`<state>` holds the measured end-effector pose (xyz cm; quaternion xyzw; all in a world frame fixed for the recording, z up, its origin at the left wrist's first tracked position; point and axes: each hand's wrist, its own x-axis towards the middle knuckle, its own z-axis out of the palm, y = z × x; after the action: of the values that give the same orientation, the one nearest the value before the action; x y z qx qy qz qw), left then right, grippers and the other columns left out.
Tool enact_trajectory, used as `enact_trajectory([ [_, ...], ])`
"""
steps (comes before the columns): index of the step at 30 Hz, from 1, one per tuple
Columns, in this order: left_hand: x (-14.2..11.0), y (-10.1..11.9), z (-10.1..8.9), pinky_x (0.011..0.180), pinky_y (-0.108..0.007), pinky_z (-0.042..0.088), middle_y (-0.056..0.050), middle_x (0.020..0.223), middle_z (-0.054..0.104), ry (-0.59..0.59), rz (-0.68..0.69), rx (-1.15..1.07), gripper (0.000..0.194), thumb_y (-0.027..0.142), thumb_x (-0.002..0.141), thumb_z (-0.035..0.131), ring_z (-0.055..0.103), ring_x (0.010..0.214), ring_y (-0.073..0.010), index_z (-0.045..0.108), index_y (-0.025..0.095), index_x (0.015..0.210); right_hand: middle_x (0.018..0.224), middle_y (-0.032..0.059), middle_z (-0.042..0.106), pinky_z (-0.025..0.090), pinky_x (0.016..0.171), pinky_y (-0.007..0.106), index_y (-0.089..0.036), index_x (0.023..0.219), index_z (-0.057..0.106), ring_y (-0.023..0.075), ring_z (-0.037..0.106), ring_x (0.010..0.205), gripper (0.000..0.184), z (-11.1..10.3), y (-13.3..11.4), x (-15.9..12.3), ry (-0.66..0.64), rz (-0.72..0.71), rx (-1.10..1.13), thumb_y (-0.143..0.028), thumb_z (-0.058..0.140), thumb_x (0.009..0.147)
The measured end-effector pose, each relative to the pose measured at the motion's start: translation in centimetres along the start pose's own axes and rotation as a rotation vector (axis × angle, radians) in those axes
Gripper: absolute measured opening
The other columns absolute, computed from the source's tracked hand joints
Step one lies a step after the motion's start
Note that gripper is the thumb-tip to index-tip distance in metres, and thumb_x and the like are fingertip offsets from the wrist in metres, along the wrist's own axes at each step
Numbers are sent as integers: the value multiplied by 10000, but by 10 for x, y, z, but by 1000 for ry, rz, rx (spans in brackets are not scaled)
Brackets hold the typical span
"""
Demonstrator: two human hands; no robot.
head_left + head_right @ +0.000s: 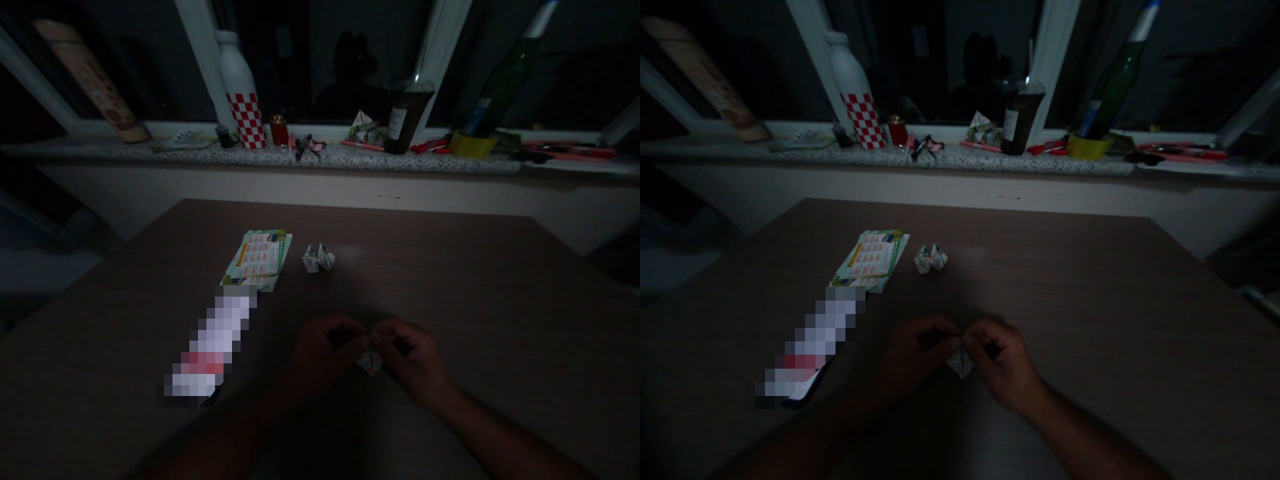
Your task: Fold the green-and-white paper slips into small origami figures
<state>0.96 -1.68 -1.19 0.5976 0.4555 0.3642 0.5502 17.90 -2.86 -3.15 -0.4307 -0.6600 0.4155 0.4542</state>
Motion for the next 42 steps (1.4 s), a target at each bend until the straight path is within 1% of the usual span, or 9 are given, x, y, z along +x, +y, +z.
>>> enact_trajectory([
  [8, 1, 1, -1, 598, -227, 420, -6, 659, 604, 20, 23, -64, 93, 214, 732, 643, 549, 632, -125, 638, 125, 703, 578, -17, 537, 385, 504, 210, -172, 711, 607, 110, 492, 535, 221, 2, 0, -1, 48, 38, 4, -311, 544, 870],
  [12, 2, -2, -3, 575, -213, 396, 10, 639, 572, 36, 7, -70, 70, 188, 716, 634, 514, 609, -111, 612, 133, 680, 547, -35, 479, 358, 475, 205, -173, 681, 580, 101, 444, 502, 258, 0, 2, 1, 131, 102, 56, -350, 544, 865],
  [18, 0, -3, -3, 603, -230, 401, -1, 679, 565, 14, 82, -61, 95, 214, 754, 625, 511, 645, -120, 599, 136, 705, 569, -42, 441, 344, 473, 196, -174, 690, 576, 96, 409, 515, 266, -1, 4, 2, 233, 159, 103, -387, 567, 848],
  [23, -4, -1, -3, 607, -248, 413, -25, 697, 582, 3, 227, 20, 89, 187, 752, 636, 540, 655, -136, 606, 129, 692, 575, -43, 461, 358, 458, 191, -186, 717, 561, 94, 421, 503, 260, 0, 5, 3, 306, 178, 204, -412, 576, 846],
  [30, -7, -3, 1, 635, -251, 442, -65, 734, 643, -132, 470, 105, 43, 163, 744, 655, 591, 682, -148, 642, 124, 733, 593, -28, 510, 392, 458, 196, -185, 724, 561, 100, 457, 509, 284, -1, 4, 5, 428, 170, 231, -448, 603, 821],
  [32, -8, -3, 3, 645, -249, 451, -72, 754, 658, -189, 484, 140, 40, 168, 757, 645, 602, 695, -150, 648, 130, 745, 596, -30, 512, 391, 444, 191, -187, 728, 547, 95, 456, 497, 290, 0, 2, 5, 452, 166, 248, -457, 604, 819],
  [35, -10, -2, 6, 667, -251, 467, -86, 779, 672, -265, 495, 190, 65, 181, 793, 607, 616, 725, -157, 646, 135, 767, 584, -38, 515, 383, 409, 182, -194, 749, 524, 88, 455, 459, 284, 4, -1, 5, 440, 169, 285, -458, 594, 830],
  [38, -12, -2, 9, 698, -251, 476, -90, 797, 678, -304, 536, 226, 91, 196, 818, 579, 622, 752, -160, 641, 139, 783, 555, -45, 522, 374, 384, 175, -199, 761, 519, 85, 455, 426, 268, 7, -2, 5, 415, 160, 289, -446, 578, 846],
  [42, -14, 0, 11, 714, -243, 470, -86, 794, 677, -341, 537, 289, 119, 214, 835, 560, 616, 760, -156, 638, 140, 784, 542, -43, 535, 382, 387, 170, -194, 770, 541, 85, 473, 430, 251, 9, -2, 6, 408, 154, 260, -428, 580, 852],
])
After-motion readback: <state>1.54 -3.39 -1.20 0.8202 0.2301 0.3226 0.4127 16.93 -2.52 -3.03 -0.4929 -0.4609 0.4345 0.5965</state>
